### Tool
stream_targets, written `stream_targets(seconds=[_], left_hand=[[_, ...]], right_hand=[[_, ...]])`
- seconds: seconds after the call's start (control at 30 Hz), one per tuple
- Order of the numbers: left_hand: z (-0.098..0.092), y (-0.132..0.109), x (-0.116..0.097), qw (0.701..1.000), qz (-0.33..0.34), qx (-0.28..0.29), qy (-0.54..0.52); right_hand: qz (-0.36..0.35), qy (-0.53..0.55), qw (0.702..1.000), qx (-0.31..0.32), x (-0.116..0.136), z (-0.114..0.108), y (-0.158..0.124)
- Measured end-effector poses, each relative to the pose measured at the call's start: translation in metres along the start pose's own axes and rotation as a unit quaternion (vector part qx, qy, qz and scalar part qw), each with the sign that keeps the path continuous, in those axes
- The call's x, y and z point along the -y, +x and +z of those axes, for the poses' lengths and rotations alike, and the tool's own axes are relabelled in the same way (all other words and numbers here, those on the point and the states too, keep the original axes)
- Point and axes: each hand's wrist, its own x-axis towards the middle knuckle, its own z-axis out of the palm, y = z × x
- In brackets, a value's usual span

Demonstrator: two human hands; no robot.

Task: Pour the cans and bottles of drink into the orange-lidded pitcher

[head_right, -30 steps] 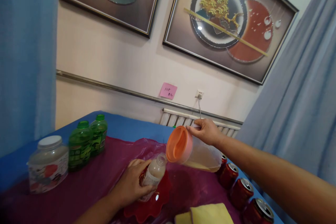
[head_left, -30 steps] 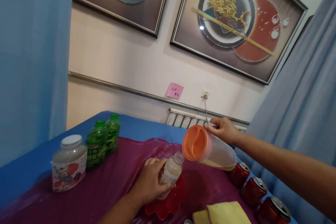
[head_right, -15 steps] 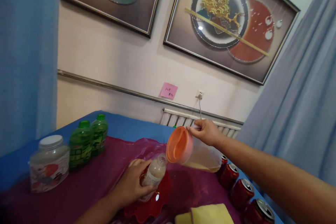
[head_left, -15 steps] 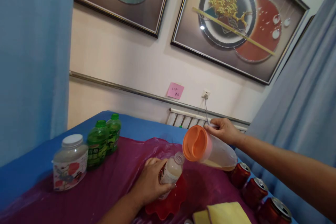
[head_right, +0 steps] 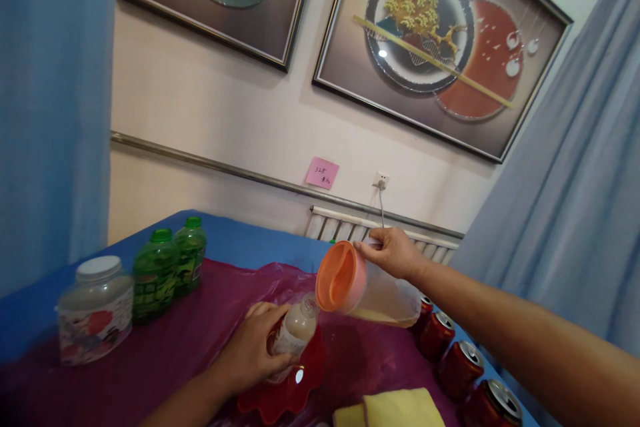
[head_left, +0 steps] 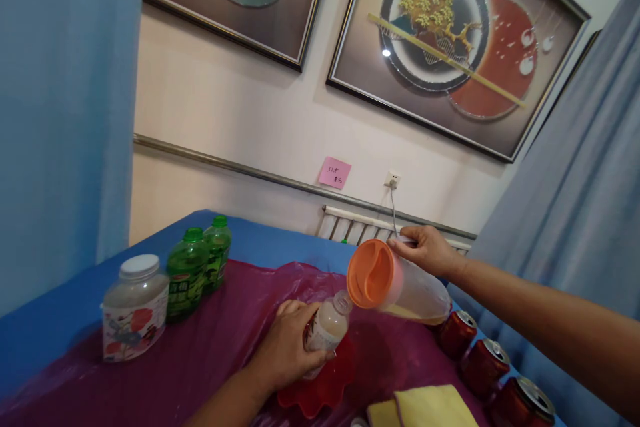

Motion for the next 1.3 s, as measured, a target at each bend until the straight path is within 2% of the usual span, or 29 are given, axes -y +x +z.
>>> stream_targets(seconds=[1.3], left_hand=[[-0.0018, 0.0000, -0.0033, 1.000, -0.005, 0.009, 0.016]], right_hand=[[-0.001, 0.007, 1.000, 0.002, -0.0014, -0.0005, -0.0008]])
